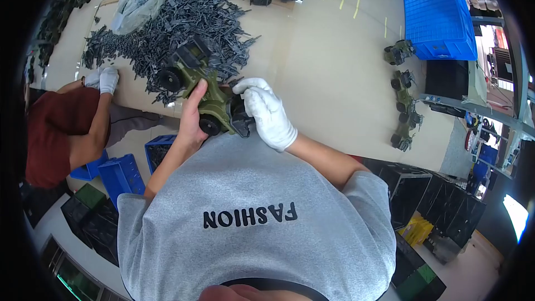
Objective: The person assembles plastic toy tanks from tank parts at a workstation, then organizes the finished toy tanks into plastic crates. The assembly is performed while wearing white gloves.
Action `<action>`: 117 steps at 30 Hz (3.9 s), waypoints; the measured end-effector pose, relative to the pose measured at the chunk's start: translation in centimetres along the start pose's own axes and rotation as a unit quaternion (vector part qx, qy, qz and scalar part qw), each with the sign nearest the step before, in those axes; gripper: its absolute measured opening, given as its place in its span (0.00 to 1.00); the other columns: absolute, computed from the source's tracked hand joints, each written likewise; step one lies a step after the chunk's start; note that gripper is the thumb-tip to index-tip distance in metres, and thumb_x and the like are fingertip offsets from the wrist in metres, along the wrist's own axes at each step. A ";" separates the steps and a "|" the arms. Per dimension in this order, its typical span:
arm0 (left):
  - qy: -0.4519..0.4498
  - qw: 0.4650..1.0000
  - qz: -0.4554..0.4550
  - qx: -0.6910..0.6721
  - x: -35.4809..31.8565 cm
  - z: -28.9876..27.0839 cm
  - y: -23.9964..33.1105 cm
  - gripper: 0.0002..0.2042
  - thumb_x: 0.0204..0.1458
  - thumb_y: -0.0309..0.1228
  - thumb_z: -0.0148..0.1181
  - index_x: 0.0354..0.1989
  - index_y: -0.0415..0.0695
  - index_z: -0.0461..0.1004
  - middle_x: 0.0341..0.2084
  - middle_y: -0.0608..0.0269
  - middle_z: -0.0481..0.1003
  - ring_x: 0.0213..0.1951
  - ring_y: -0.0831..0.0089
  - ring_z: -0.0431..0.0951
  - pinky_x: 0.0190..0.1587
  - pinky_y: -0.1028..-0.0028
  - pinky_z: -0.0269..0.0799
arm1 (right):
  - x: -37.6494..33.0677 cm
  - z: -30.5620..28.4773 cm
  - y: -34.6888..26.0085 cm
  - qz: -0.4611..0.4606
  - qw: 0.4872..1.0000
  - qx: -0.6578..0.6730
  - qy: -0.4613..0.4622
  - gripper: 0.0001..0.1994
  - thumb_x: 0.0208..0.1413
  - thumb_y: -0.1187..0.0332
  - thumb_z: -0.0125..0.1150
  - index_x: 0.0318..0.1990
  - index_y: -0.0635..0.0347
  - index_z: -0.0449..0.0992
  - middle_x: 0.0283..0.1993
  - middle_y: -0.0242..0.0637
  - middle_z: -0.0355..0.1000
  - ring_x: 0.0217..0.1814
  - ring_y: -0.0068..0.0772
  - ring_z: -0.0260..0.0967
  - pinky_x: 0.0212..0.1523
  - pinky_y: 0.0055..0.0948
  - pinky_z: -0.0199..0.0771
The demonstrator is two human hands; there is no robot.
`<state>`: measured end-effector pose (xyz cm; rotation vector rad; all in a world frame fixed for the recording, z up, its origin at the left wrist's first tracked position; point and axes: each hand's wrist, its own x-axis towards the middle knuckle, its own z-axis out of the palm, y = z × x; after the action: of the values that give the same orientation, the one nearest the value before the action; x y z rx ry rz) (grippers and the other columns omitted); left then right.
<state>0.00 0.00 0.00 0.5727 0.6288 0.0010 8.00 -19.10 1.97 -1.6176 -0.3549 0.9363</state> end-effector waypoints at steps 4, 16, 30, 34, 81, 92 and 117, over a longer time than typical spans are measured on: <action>-0.004 0.993 0.055 0.108 -0.6 0.2 1.2 0.19 0.58 0.38 0.66 0.52 0.39 0.74 0.42 0.60 0.79 0.42 0.72 0.79 0.46 0.71 0.76 | 2.2 0.3 -1.6 0.020 0.984 0.174 -0.028 0.32 0.71 0.40 0.35 0.55 0.63 0.71 0.56 0.41 0.69 0.58 0.27 0.63 0.65 0.32 0.62; -0.008 0.977 0.132 0.165 -1.8 -0.2 -1.1 0.13 0.57 0.24 0.65 0.50 0.34 0.75 0.45 0.63 0.78 0.45 0.77 0.78 0.50 0.73 0.74 | 0.7 2.1 0.3 -0.037 0.994 0.051 0.089 0.30 0.73 0.46 0.31 0.60 0.63 0.70 0.52 0.34 0.71 0.55 0.28 0.64 0.65 0.29 0.59; -0.408 0.809 -0.110 0.408 12.7 6.2 -10.2 0.27 0.65 0.48 0.53 0.65 0.43 0.67 0.60 0.58 0.71 0.58 0.66 0.73 0.60 0.68 0.68 | -0.8 -25.3 19.1 0.045 0.792 0.287 0.537 0.36 0.67 0.38 0.37 0.59 0.63 0.72 0.56 0.42 0.75 0.57 0.38 0.71 0.60 0.39 0.69; -0.265 0.875 -0.157 0.374 11.9 2.4 -4.2 0.20 0.67 0.43 0.51 0.63 0.47 0.69 0.54 0.62 0.74 0.54 0.71 0.75 0.55 0.68 0.71 | 10.2 -25.0 12.0 -0.161 0.725 -0.236 0.626 0.28 0.58 0.65 0.66 0.62 0.70 0.66 0.62 0.50 0.69 0.61 0.43 0.69 0.65 0.41 0.64; -0.125 0.977 -0.036 -0.168 6.3 -1.3 1.8 0.19 0.63 0.44 0.53 0.46 0.37 0.74 0.46 0.46 0.78 0.55 0.53 0.76 0.59 0.56 0.73 | 9.9 -3.5 -0.6 0.143 0.796 0.586 -0.049 0.18 0.66 0.62 0.58 0.56 0.64 0.70 0.41 0.33 0.70 0.40 0.25 0.70 0.40 0.23 0.75; -0.066 0.997 0.033 -0.018 2.7 1.1 1.7 0.14 0.62 0.35 0.54 0.51 0.40 0.72 0.41 0.49 0.79 0.42 0.64 0.80 0.47 0.65 0.79 | 1.5 -2.1 -4.6 0.037 0.990 0.123 0.063 0.26 0.70 0.45 0.48 0.45 0.62 0.80 0.25 0.23 0.62 0.30 0.17 0.58 0.37 0.21 0.61; -0.020 0.992 0.067 0.103 -1.6 2.3 1.5 0.25 0.56 0.27 0.65 0.60 0.41 0.63 0.50 0.58 0.74 0.48 0.71 0.77 0.48 0.71 0.77 | 1.0 -1.1 -0.5 0.110 0.938 0.325 -0.035 0.36 0.72 0.42 0.33 0.71 0.66 0.52 0.73 0.44 0.53 0.74 0.35 0.53 0.73 0.35 0.52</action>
<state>0.26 -0.11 3.14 0.8131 0.5529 0.0516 9.56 -19.00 2.07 -1.0238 0.0964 1.1354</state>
